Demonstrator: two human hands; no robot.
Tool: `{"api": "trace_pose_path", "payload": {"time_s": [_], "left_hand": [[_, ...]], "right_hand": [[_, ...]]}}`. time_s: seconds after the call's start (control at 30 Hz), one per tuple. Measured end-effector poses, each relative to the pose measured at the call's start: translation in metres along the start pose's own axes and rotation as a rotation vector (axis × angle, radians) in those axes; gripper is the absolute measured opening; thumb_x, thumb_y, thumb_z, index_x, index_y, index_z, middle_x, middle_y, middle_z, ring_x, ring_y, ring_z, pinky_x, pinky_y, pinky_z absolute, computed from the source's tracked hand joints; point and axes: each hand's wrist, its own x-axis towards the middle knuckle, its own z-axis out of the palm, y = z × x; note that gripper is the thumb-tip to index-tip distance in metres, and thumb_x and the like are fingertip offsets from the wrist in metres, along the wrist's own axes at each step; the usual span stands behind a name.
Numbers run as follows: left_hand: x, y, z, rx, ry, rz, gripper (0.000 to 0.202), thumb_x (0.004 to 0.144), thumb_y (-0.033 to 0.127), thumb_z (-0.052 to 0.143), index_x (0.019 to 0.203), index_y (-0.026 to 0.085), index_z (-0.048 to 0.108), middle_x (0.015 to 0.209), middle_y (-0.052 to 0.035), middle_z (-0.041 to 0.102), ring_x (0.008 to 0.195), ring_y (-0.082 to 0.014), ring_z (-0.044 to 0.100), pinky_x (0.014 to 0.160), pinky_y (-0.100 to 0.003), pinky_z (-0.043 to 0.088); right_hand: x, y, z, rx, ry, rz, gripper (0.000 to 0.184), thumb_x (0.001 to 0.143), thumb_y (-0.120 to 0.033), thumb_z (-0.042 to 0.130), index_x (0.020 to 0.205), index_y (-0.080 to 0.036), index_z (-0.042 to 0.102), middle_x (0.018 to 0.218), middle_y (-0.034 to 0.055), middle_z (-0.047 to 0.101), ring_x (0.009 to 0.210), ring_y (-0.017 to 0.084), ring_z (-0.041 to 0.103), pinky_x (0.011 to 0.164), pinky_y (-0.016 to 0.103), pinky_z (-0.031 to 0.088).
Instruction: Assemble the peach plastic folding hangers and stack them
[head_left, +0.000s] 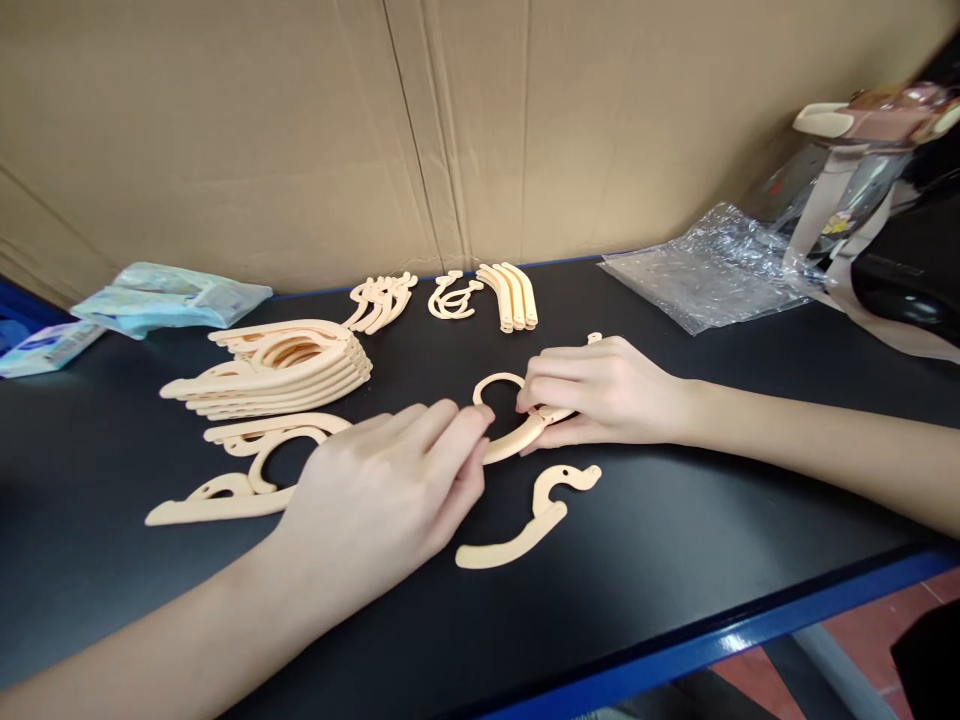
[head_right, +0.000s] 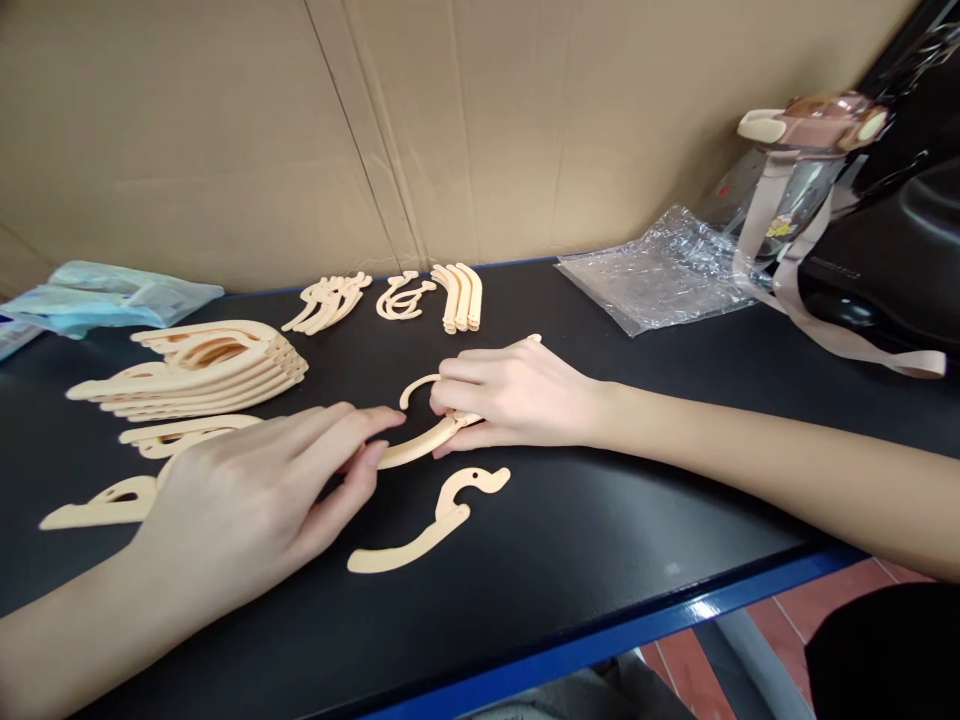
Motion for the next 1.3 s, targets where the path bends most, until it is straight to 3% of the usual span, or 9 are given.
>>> {"api": "trace_pose_path", "payload": {"time_s": [0.1,0.2,0.47,0.6,0.8,0.97,1.13,1.23,1.3], "left_hand": [[-0.001,0.004,0.002,-0.036,-0.087,0.053,0.023,0.098,0.021,0.042,0.100,0.015,0.064,0.075,-0.0013,0.061,0.060,-0.0169,0.059,0.044,-0.030,0.036],[-0.001,0.002,0.006,-0.047,-0.153,0.069,0.026,0.099,0.024,0.041,0.103,0.016,0.066,0.080,-0.0034,0.061,0.066,-0.0197,0.061,0.045,-0.030,0.040],[-0.003,0.000,0.012,-0.014,-0.149,-0.012,0.031,0.097,0.025,0.044,0.117,0.009,0.062,0.098,-0.0124,0.064,0.082,-0.0254,0.064,0.059,-0.036,0.054],[-0.002,-0.001,0.011,0.040,-0.153,-0.071,0.030,0.094,0.021,0.042,0.108,0.009,0.065,0.094,-0.0131,0.066,0.077,-0.0267,0.064,0.058,-0.038,0.053],[0.002,-0.002,0.008,0.139,-0.118,-0.100,0.034,0.093,0.022,0.041,0.108,0.004,0.065,0.111,-0.0209,0.067,0.091,-0.0353,0.066,0.065,-0.045,0.056],[0.003,0.000,0.009,-0.021,-0.101,0.054,0.032,0.093,0.015,0.042,0.115,0.012,0.065,0.118,-0.0158,0.066,0.098,-0.0304,0.065,0.071,-0.042,0.057],[-0.001,-0.003,0.012,-0.153,-0.148,-0.035,0.028,0.097,0.023,0.041,0.105,0.013,0.067,0.117,-0.0137,0.064,0.097,-0.0285,0.063,0.075,-0.043,0.057],[-0.003,-0.006,0.013,-0.203,-0.172,-0.098,0.032,0.100,0.029,0.038,0.103,0.012,0.065,0.119,-0.0138,0.063,0.100,-0.0276,0.062,0.074,-0.040,0.057],[-0.004,-0.007,0.013,-0.209,-0.167,-0.131,0.032,0.100,0.029,0.037,0.101,0.012,0.064,0.114,-0.0131,0.064,0.098,-0.0268,0.063,0.071,-0.038,0.057]], "right_hand": [[0.001,0.001,0.000,0.036,-0.005,-0.004,0.045,0.092,-0.059,0.051,0.080,-0.016,0.060,0.072,-0.0018,0.059,0.064,0.010,0.053,0.047,0.024,0.022],[0.003,0.001,0.000,0.077,-0.028,-0.040,0.048,0.093,-0.060,0.048,0.078,-0.016,0.059,0.074,-0.0002,0.061,0.066,0.010,0.053,0.050,0.024,0.026],[0.002,0.000,-0.002,0.087,-0.016,0.024,0.044,0.094,-0.056,0.049,0.080,-0.016,0.062,0.073,0.0014,0.063,0.065,0.012,0.056,0.056,0.024,0.034],[0.002,0.000,-0.002,0.138,-0.040,-0.016,0.041,0.097,-0.052,0.046,0.086,-0.016,0.063,0.078,0.0031,0.065,0.071,0.013,0.058,0.062,0.024,0.040],[0.002,-0.001,-0.001,0.093,0.096,-0.059,0.037,0.099,-0.044,0.046,0.082,-0.015,0.061,0.074,0.0035,0.065,0.067,0.013,0.057,0.061,0.025,0.042],[0.000,-0.001,0.000,0.014,0.170,-0.057,0.038,0.102,-0.040,0.040,0.078,-0.018,0.060,0.069,0.0014,0.064,0.064,0.013,0.056,0.059,0.027,0.041],[0.002,-0.009,-0.005,-0.030,0.162,-0.133,0.037,0.102,-0.036,0.041,0.077,-0.018,0.061,0.068,0.0008,0.062,0.064,0.014,0.053,0.057,0.028,0.038],[0.006,-0.026,-0.012,0.051,0.116,-0.206,0.041,0.100,-0.044,0.043,0.077,-0.016,0.064,0.069,0.0017,0.060,0.064,0.015,0.049,0.057,0.030,0.037],[0.008,-0.039,-0.016,0.119,-0.008,-0.243,0.042,0.096,-0.048,0.048,0.076,-0.015,0.067,0.072,0.0027,0.060,0.066,0.016,0.049,0.060,0.031,0.039]]}}
